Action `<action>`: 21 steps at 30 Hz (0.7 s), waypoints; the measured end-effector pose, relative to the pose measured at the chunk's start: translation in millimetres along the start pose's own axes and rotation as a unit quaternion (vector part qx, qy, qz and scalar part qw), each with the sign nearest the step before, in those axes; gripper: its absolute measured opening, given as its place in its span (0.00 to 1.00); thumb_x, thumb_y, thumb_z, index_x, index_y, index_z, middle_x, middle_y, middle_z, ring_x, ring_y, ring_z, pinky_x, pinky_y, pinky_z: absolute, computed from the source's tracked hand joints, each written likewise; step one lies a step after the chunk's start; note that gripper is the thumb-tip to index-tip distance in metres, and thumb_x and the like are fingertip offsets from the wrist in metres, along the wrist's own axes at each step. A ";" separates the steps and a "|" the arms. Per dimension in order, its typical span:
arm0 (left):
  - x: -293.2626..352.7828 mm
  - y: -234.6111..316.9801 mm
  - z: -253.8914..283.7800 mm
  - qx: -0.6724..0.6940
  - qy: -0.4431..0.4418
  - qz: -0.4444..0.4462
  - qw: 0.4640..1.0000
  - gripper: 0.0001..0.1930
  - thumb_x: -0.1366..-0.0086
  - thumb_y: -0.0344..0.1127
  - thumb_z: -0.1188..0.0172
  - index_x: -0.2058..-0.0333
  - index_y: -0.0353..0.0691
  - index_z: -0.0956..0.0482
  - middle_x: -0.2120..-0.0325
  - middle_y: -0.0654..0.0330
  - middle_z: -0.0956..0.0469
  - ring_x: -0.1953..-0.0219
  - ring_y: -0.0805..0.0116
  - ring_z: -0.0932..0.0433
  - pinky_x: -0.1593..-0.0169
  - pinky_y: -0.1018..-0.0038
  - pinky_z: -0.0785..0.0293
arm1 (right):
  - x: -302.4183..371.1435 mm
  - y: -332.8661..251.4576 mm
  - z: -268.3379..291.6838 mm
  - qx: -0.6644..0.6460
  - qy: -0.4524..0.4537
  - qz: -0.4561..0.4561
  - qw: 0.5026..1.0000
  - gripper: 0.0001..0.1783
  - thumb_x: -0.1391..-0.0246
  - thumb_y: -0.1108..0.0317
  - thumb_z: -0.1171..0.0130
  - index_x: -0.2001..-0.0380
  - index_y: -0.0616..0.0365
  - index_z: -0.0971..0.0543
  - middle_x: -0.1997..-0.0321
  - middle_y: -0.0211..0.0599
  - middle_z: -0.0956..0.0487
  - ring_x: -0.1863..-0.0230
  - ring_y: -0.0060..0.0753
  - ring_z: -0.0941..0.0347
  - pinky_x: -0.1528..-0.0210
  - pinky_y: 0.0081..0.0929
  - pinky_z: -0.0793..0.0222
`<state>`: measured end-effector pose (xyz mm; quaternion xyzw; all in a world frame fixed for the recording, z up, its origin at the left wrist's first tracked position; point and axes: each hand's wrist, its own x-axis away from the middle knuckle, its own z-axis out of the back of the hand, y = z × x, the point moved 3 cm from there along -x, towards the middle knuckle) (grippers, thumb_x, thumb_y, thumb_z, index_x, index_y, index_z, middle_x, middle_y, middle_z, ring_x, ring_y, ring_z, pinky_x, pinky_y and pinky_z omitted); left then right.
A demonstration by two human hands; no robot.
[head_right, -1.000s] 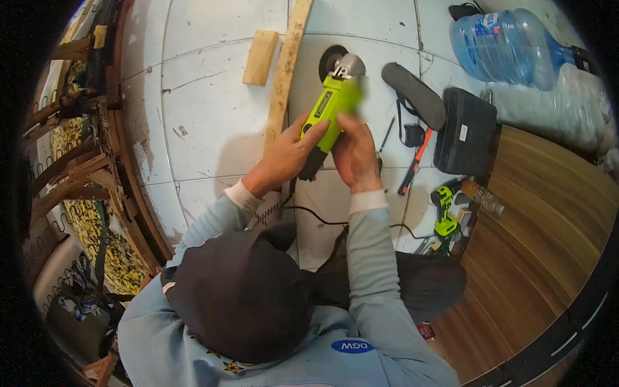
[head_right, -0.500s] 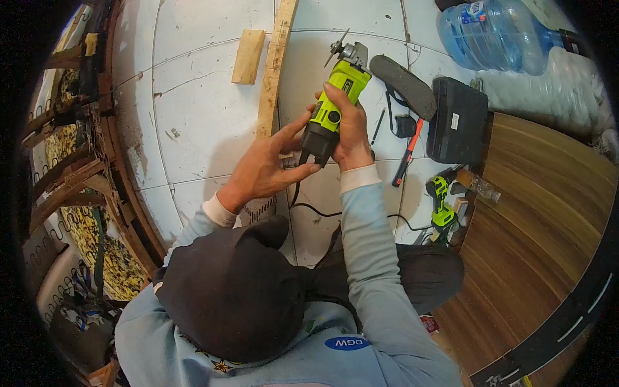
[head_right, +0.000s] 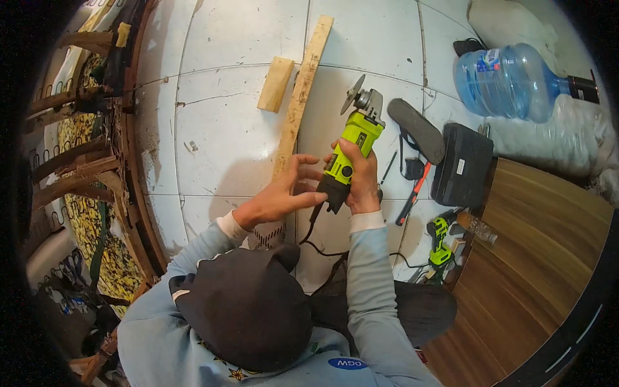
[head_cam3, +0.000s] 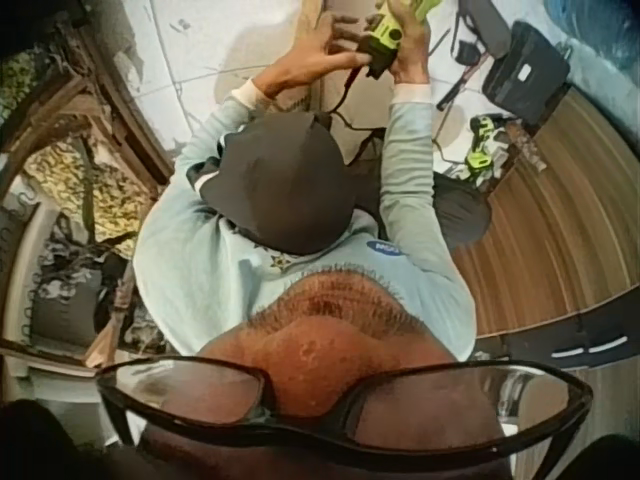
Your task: The person sits on the floor and uses a handheld angle grinder to smooth the surface of a wooden plank. They hold the plank steady with their left hand and operate the tool with their right hand, moving it along the length of the wood to remove material.
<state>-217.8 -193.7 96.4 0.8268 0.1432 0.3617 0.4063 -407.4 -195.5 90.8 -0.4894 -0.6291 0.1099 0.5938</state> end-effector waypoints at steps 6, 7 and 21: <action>-9.5 -10.6 -17.4 0.106 0.046 0.051 0.992 0.54 0.29 0.52 0.33 0.24 0.34 0.64 0.47 0.47 0.24 0.52 0.63 0.17 0.57 0.71 0.15 | -20.0 29.2 -20.4 0.037 -0.050 -0.008 0.998 0.24 0.41 0.51 0.33 0.56 0.63 0.21 0.71 0.39 0.18 0.73 0.31 0.18 0.67 0.27 0.18; -8.3 -9.9 -16.7 0.125 0.059 0.058 0.989 0.54 0.29 0.51 0.33 0.24 0.34 0.65 0.49 0.48 0.23 0.55 0.64 0.16 0.61 0.73 0.15 | -22.3 30.7 -24.1 0.048 -0.052 -0.009 0.997 0.24 0.41 0.51 0.33 0.56 0.63 0.21 0.71 0.39 0.18 0.73 0.31 0.18 0.67 0.27 0.18; -19.2 -38.4 -1.3 -0.060 0.192 -0.059 0.978 0.55 0.31 0.56 0.33 0.27 0.22 0.57 0.57 0.44 0.19 0.69 0.66 0.18 0.67 0.71 0.21 | -43.5 53.0 -26.3 -0.039 -0.107 -0.121 0.986 0.21 0.38 0.56 0.35 0.51 0.58 0.25 0.62 0.37 0.19 0.69 0.33 0.17 0.64 0.32 0.15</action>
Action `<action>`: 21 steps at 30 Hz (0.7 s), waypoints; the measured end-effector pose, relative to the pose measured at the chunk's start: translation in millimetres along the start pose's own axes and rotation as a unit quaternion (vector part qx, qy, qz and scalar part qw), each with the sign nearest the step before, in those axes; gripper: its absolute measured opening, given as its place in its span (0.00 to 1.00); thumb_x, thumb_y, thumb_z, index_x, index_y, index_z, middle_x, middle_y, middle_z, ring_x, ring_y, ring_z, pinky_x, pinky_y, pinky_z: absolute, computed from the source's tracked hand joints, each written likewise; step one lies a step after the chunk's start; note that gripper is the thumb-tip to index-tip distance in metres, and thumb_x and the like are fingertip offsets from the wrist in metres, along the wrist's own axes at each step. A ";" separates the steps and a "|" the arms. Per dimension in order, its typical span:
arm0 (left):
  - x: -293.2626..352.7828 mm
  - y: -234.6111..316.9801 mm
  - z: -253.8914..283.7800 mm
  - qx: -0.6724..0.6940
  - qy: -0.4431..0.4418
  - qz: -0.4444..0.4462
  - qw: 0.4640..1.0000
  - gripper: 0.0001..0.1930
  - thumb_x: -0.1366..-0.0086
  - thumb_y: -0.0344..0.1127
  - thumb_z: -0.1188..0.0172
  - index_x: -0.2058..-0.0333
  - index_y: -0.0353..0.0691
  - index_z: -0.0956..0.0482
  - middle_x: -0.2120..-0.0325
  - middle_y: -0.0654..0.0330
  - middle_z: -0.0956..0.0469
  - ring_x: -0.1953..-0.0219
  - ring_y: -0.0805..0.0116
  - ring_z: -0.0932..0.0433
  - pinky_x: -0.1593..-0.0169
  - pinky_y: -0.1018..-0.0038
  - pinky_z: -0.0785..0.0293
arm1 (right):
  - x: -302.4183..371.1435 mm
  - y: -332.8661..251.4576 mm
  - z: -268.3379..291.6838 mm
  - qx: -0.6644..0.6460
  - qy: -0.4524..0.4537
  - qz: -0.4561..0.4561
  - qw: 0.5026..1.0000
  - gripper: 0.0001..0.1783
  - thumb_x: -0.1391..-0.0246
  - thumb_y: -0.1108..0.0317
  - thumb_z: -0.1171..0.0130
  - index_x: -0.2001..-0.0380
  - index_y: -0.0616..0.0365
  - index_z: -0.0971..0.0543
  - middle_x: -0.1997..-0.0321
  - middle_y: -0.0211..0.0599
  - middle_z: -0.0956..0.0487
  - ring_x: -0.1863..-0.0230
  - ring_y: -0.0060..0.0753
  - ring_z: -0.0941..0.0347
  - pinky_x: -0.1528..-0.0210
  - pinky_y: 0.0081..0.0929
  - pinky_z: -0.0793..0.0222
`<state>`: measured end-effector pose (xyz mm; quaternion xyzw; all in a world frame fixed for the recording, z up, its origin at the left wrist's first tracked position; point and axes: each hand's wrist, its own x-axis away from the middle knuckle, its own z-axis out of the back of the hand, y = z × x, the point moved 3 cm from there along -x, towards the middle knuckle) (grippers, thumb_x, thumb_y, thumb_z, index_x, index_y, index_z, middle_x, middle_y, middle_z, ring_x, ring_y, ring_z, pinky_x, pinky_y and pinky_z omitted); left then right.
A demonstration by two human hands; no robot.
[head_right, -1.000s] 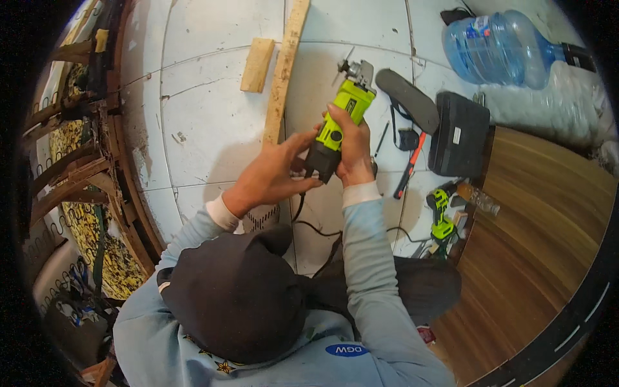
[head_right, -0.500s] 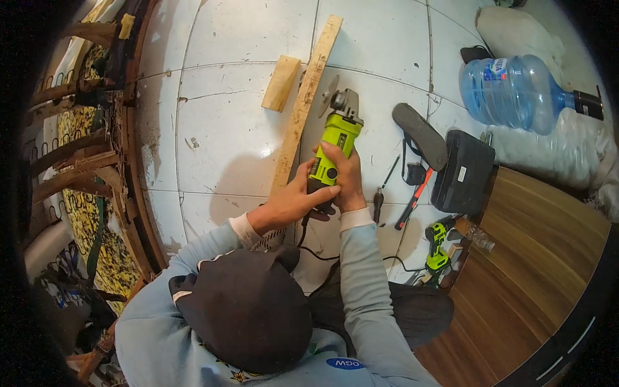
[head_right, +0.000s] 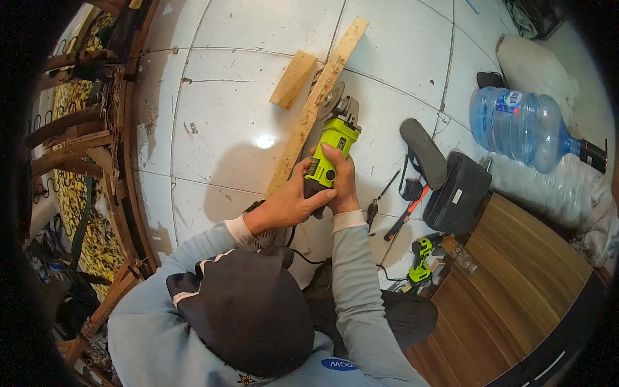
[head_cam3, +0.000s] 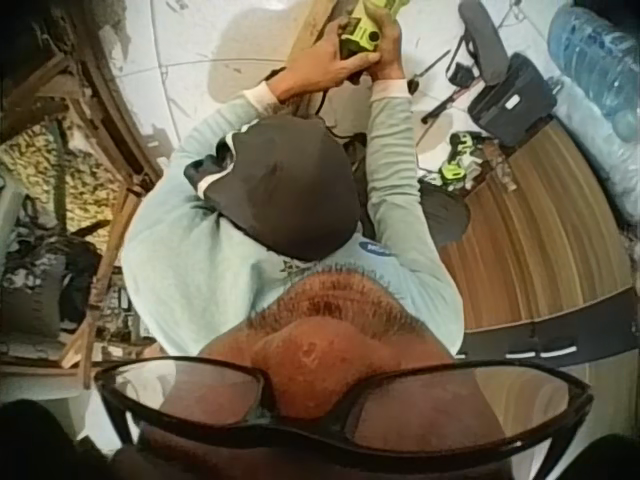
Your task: The person sits on the floor and uses a handheld angle grinder to smooth the surface of a wooden plank. They hold the plank steady with their left hand and operate the tool with their right hand, moving it along the length of the wood to remove material.
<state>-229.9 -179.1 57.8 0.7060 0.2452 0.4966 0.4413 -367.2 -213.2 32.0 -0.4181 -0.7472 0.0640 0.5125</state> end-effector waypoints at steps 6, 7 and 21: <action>-4.4 16.4 12.4 0.009 -0.036 0.070 0.997 0.55 0.33 0.58 0.32 0.27 0.23 0.54 0.52 0.41 0.20 0.67 0.63 0.17 0.63 0.68 0.20 | -13.0 2.1 3.2 0.013 0.015 -0.002 1.000 0.19 0.38 0.55 0.35 0.55 0.60 0.23 0.64 0.37 0.18 0.69 0.33 0.17 0.65 0.32 0.15; -4.1 16.4 14.2 0.013 -0.030 0.065 0.997 0.55 0.33 0.59 0.32 0.27 0.23 0.54 0.53 0.41 0.20 0.67 0.63 0.17 0.63 0.68 0.20 | -14.4 2.9 1.4 0.012 0.011 -0.007 1.000 0.19 0.38 0.55 0.35 0.56 0.60 0.23 0.64 0.37 0.18 0.69 0.33 0.17 0.65 0.32 0.15; -8.9 11.1 19.3 -0.013 -0.020 0.081 0.996 0.54 0.34 0.60 0.32 0.27 0.25 0.51 0.53 0.41 0.20 0.69 0.63 0.17 0.66 0.68 0.20 | -20.1 2.7 -4.1 0.011 0.032 -0.009 0.999 0.20 0.39 0.56 0.35 0.53 0.58 0.26 0.63 0.37 0.19 0.69 0.33 0.18 0.65 0.33 0.15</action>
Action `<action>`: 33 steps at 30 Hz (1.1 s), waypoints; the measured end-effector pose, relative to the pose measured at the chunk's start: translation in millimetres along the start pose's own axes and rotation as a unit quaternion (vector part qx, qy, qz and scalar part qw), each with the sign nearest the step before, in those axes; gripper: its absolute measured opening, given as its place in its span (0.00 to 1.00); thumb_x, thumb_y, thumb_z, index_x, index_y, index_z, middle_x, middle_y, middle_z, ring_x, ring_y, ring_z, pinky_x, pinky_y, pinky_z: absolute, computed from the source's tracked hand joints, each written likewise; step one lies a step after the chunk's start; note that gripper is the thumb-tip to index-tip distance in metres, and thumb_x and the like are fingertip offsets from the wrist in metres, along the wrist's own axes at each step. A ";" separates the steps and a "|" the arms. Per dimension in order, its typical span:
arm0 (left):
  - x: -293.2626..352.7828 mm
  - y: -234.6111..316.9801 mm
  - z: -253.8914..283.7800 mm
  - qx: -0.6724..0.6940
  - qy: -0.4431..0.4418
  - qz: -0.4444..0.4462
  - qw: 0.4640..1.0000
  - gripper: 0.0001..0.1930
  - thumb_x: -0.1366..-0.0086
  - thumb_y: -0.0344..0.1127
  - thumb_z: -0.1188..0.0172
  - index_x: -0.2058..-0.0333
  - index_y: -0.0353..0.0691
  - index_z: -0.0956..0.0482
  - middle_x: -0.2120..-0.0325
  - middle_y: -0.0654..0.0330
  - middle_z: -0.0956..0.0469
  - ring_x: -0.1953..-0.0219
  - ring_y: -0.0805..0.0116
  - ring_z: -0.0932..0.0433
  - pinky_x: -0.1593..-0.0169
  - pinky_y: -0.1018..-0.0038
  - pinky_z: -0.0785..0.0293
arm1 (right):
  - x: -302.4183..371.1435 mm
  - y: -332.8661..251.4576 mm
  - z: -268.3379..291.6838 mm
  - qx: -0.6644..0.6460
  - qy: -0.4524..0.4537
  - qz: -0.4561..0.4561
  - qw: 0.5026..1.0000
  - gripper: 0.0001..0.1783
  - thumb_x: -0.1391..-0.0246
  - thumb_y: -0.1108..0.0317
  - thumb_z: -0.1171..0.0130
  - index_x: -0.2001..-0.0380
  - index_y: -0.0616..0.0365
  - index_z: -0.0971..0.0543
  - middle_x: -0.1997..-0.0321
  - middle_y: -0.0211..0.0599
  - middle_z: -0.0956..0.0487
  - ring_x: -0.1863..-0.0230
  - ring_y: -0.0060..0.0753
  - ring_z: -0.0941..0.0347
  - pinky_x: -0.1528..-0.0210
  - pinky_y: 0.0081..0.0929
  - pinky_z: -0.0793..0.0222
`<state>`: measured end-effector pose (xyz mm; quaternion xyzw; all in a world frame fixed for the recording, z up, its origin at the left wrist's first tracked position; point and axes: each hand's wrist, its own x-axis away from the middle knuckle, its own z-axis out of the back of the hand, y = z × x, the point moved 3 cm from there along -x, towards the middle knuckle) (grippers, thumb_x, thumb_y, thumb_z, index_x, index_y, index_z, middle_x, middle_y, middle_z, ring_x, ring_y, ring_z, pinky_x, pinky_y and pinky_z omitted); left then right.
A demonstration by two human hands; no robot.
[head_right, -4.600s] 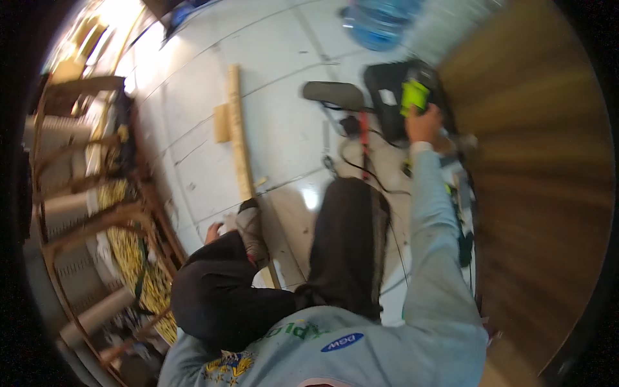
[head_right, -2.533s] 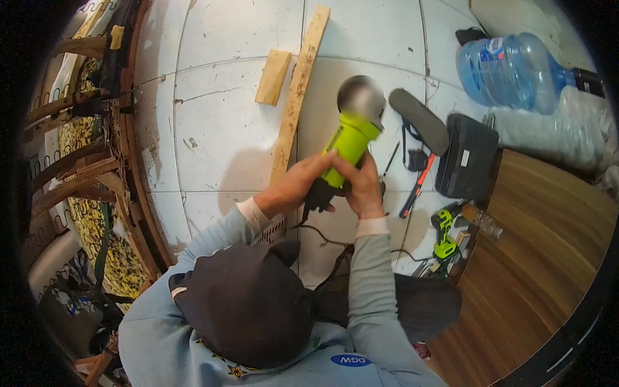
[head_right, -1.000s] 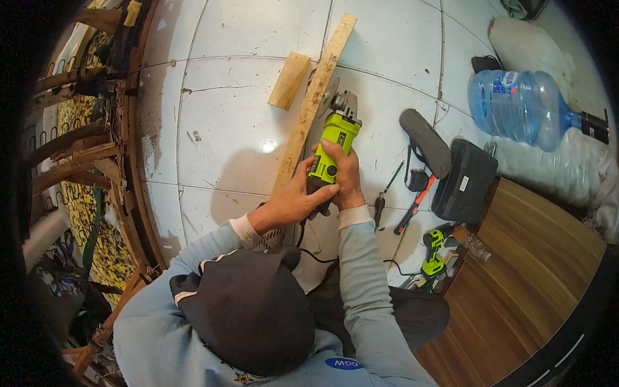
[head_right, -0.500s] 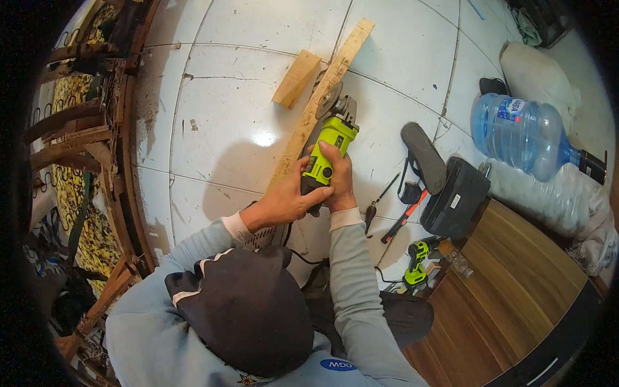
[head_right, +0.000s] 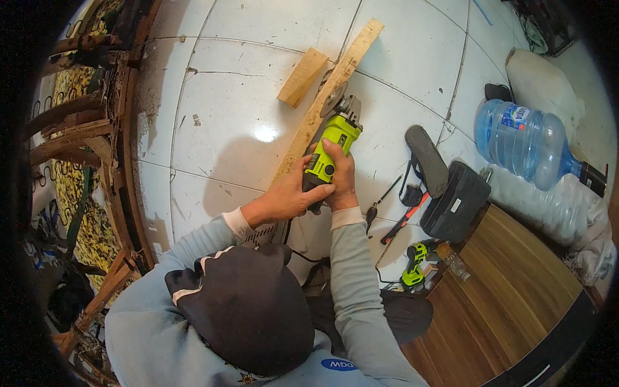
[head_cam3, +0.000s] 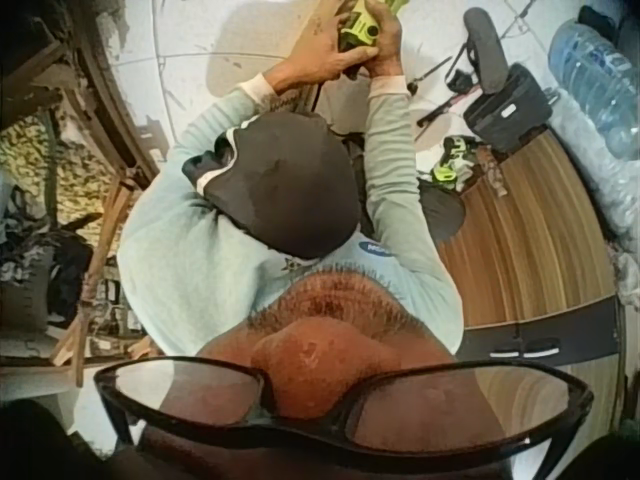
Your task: The person sits on the floor and uses a handheld angle grinder to smooth the surface of a wooden plank. They hold the plank steady with their left hand and operate the tool with their right hand, moving it along the length of the wood to remove material.
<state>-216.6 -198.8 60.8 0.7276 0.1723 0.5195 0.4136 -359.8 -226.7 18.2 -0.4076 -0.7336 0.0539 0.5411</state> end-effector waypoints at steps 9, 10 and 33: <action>-2.6 -2.4 2.4 -0.027 0.000 -0.004 1.000 0.58 0.35 0.64 0.33 0.27 0.21 0.52 0.41 0.32 0.26 0.46 0.49 0.18 0.45 0.63 0.21 | 1.4 -4.1 -7.2 0.012 0.011 0.018 1.000 0.20 0.38 0.55 0.35 0.57 0.61 0.23 0.66 0.37 0.19 0.71 0.31 0.18 0.67 0.30 0.17; -2.5 -1.9 3.2 -0.026 -0.002 -0.004 1.000 0.58 0.35 0.65 0.33 0.27 0.21 0.52 0.41 0.32 0.27 0.43 0.48 0.19 0.42 0.63 0.22 | 1.1 -3.8 -8.2 0.011 0.012 0.020 1.000 0.20 0.38 0.55 0.35 0.56 0.61 0.23 0.66 0.37 0.19 0.71 0.31 0.18 0.66 0.30 0.16; -4.4 10.4 10.2 0.031 -0.054 0.035 0.997 0.58 0.34 0.64 0.34 0.27 0.22 0.54 0.43 0.32 0.24 0.42 0.46 0.19 0.39 0.62 0.24 | -4.5 -12.5 -9.4 0.039 0.028 0.023 0.999 0.20 0.39 0.56 0.34 0.57 0.63 0.23 0.66 0.38 0.19 0.72 0.32 0.18 0.68 0.32 0.16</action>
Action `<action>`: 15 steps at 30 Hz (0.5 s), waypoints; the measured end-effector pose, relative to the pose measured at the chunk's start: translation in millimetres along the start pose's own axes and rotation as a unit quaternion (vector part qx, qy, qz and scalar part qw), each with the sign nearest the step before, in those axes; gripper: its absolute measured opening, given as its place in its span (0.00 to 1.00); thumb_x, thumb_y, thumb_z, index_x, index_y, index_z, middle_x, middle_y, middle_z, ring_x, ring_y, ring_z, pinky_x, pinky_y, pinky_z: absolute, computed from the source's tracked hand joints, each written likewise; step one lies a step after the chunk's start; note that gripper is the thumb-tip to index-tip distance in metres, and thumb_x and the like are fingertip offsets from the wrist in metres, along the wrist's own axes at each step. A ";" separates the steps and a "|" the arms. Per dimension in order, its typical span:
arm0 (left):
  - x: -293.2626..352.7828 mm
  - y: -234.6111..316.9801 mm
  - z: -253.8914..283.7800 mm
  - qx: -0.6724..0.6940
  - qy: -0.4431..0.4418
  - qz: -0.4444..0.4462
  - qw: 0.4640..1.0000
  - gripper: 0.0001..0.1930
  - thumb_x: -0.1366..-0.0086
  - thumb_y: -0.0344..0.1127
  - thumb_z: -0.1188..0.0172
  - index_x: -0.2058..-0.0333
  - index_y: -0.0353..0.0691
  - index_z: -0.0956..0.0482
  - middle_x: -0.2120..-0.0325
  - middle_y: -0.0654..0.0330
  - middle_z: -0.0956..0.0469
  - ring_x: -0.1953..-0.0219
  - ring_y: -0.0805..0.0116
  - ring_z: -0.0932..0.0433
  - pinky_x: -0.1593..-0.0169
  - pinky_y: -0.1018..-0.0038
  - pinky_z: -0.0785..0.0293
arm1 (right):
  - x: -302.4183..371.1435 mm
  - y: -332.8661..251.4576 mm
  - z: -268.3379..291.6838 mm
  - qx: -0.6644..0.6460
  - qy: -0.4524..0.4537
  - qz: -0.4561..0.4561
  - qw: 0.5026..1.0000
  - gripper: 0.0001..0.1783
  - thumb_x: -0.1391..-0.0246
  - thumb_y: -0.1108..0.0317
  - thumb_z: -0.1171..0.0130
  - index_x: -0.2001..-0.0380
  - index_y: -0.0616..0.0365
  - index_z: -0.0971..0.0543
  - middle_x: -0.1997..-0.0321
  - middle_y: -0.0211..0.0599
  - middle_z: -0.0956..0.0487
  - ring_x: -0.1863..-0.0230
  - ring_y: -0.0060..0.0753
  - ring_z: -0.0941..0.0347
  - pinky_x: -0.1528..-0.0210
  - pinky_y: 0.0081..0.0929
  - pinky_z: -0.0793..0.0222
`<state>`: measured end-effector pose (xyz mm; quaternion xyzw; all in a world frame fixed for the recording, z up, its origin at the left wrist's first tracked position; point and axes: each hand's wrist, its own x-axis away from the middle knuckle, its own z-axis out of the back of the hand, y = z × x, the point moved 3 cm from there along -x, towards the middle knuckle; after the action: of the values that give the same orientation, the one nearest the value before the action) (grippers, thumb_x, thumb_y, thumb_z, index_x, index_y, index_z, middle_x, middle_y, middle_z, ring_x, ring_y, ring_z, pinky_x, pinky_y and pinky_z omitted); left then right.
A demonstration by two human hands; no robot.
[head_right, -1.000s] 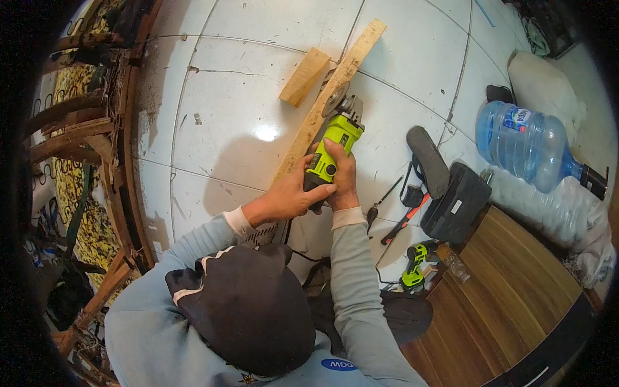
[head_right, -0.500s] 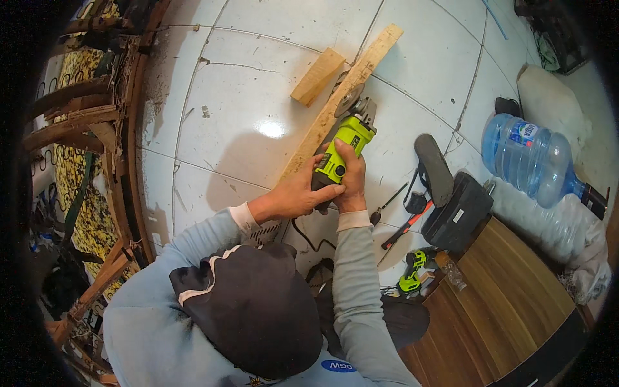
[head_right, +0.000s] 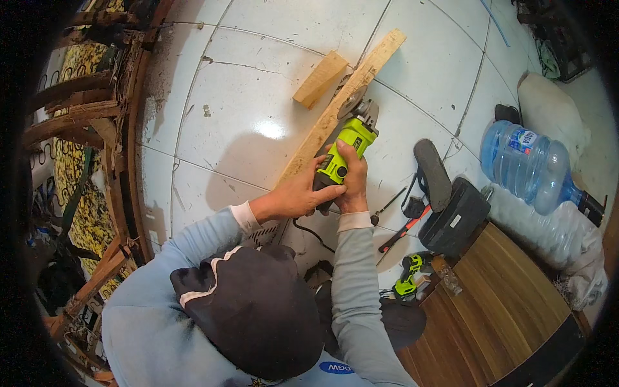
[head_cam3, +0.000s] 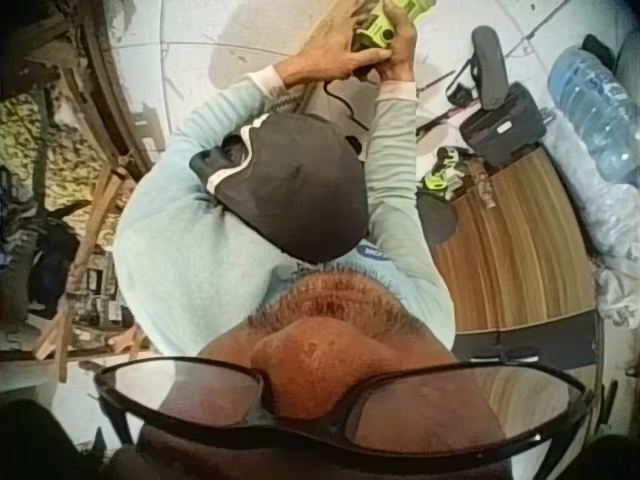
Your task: The person sits on the floor and uses a handheld angle grinder to smooth the surface of a wooden plank. They hold the plank steady with their left hand and operate the tool with their right hand, moving it along the length of the wood to remove material.
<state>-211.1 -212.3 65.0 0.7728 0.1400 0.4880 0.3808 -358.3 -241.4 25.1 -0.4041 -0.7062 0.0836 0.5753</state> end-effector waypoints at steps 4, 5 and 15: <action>-0.9 -0.7 0.4 -0.002 0.010 -0.011 1.000 0.57 0.33 0.63 0.34 0.27 0.22 0.54 0.42 0.33 0.25 0.43 0.49 0.18 0.40 0.62 0.23 | -2.1 -0.3 -0.5 0.001 -0.007 -0.006 1.000 0.20 0.39 0.56 0.34 0.57 0.62 0.23 0.66 0.38 0.19 0.72 0.32 0.18 0.68 0.31 0.16; -0.5 1.5 0.4 -0.002 0.006 -0.006 1.000 0.57 0.33 0.63 0.34 0.27 0.22 0.54 0.42 0.33 0.25 0.43 0.49 0.18 0.40 0.63 0.23 | -3.4 -0.2 0.7 0.002 -0.010 -0.009 1.000 0.20 0.39 0.56 0.34 0.57 0.62 0.23 0.66 0.38 0.19 0.72 0.32 0.18 0.68 0.31 0.16; -10.3 -2.3 -3.6 0.006 0.003 -0.023 1.000 0.58 0.32 0.65 0.36 0.27 0.20 0.56 0.36 0.30 0.32 0.34 0.46 0.26 0.32 0.62 0.30 | -13.2 -4.4 9.4 0.003 -0.023 -0.035 0.999 0.20 0.39 0.56 0.33 0.54 0.58 0.26 0.65 0.37 0.20 0.70 0.31 0.19 0.66 0.34 0.15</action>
<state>-218.8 -215.3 57.6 0.7700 0.1617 0.4809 0.3869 -368.5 -249.9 14.8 -0.3754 -0.7327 0.0755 0.5627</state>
